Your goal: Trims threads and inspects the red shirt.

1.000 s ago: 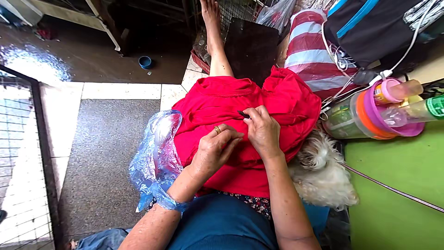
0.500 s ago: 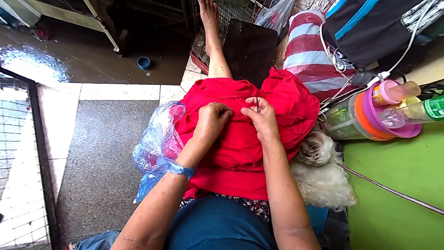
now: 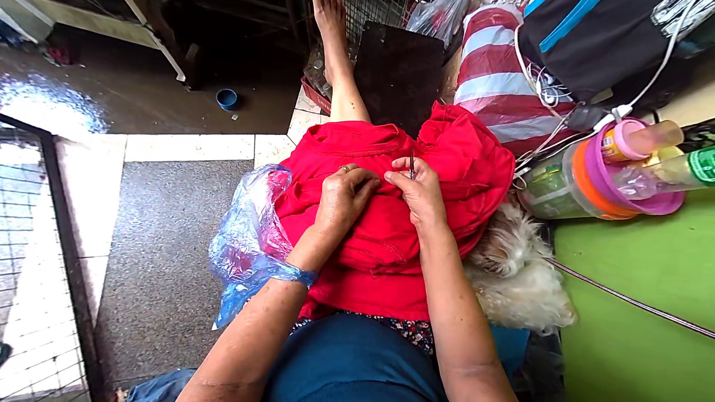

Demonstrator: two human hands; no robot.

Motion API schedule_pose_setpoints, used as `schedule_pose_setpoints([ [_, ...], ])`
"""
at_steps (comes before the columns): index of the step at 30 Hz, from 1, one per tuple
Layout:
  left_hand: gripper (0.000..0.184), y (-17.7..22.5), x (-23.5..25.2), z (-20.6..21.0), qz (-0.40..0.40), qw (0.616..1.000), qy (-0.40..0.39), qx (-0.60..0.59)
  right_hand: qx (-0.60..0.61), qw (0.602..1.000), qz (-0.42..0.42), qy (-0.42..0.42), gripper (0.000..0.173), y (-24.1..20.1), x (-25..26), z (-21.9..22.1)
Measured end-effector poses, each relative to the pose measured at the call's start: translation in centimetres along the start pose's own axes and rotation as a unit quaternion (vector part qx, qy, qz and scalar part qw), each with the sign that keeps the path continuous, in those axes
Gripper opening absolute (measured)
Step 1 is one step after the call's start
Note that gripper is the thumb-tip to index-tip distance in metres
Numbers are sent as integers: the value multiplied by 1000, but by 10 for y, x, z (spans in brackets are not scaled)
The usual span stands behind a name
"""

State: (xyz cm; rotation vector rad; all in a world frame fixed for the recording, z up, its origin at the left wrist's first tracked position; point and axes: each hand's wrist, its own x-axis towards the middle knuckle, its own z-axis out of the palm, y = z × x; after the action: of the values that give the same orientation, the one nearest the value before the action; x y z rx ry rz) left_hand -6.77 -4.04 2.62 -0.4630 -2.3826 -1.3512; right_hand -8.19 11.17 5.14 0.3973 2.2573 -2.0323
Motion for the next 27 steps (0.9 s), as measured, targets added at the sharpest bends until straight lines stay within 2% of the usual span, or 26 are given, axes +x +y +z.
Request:
schedule_pose_setpoints([
  [2,13,-1,-2,-2,-28,1000,-8,3,5,1000,3,1,23,0,0,0],
  [5,18,4,1,-5,-83,995,-59,11,16,1000,7,4,22,0,0,-1],
  [9,22,1,4,-14,-130,984,-118,-44,25,1000,-3,12,23,2,0,1],
  [11,21,-1,5,-20,-158,974,-142,-84,15,999,-35,21,27,5,0,1],
  [13,19,-4,5,-22,-182,966,-142,-116,-37,993,-106,45,38,6,-6,-1],
  [15,19,-6,3,-21,-190,965,-124,-133,-142,968,-192,73,42,3,-20,-6],
  [18,18,-7,0,-19,-190,966,-110,-140,-305,908,-279,64,30,0,-45,-11],
  [22,16,-8,-4,-18,-165,970,-97,-153,-416,859,-295,42,22,-2,-52,-4],
  [27,14,-9,-10,-15,-112,981,-72,-144,-443,847,-292,42,19,-2,-47,3],
])
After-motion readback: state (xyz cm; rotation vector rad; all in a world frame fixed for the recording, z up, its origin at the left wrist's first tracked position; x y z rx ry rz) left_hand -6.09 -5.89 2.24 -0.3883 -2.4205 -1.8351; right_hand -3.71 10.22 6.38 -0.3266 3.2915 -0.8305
